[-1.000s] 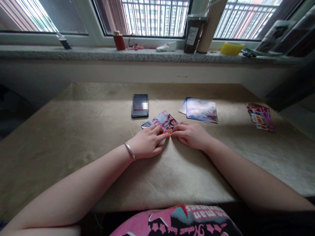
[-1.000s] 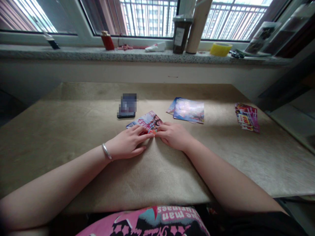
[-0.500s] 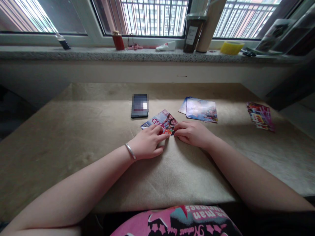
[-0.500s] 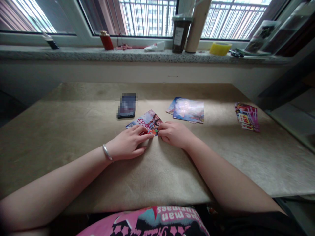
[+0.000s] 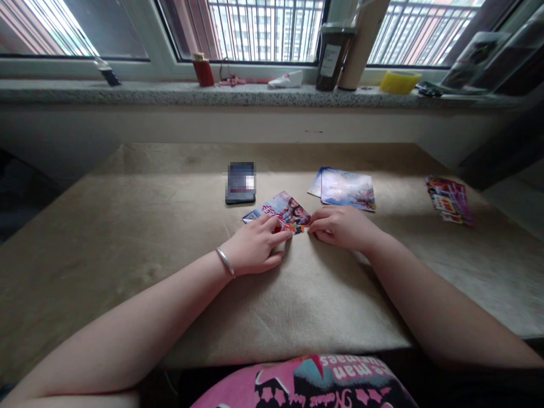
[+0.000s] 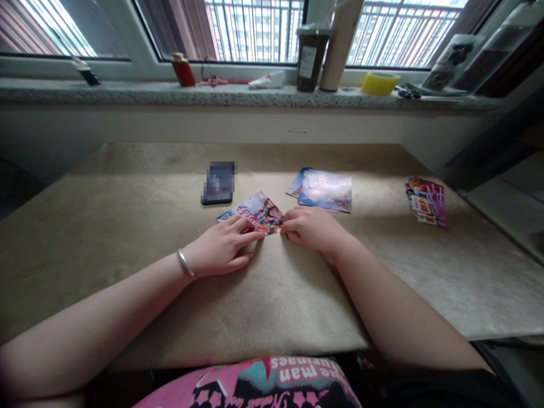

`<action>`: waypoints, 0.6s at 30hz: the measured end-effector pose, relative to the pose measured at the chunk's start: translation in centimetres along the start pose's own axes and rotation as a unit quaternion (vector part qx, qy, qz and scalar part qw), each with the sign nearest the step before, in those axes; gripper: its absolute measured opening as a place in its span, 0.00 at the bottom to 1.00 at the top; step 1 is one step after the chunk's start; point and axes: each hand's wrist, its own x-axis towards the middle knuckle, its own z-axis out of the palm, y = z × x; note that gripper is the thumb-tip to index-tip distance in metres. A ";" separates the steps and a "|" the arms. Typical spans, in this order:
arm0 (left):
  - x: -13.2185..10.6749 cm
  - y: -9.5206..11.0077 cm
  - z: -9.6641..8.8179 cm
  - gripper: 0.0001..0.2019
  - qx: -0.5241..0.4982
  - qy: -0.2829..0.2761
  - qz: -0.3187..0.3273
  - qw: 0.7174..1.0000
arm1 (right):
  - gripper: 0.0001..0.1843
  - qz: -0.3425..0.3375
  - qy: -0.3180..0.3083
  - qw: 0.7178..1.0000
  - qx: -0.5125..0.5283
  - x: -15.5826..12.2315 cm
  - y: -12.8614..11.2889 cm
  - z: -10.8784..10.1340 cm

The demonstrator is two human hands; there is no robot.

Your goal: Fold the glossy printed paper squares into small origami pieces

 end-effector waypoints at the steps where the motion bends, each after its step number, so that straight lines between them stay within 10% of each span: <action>1: 0.0 0.0 0.0 0.21 -0.001 0.001 -0.001 1.000 | 0.12 0.005 -0.003 1.000 0.001 -0.1 0.1 -0.1; 18: 0.0 -0.1 -0.1 0.21 -0.009 -0.004 0.001 1.000 | 0.13 0.062 -0.038 0.997 0.029 -1.6 2.6 -0.7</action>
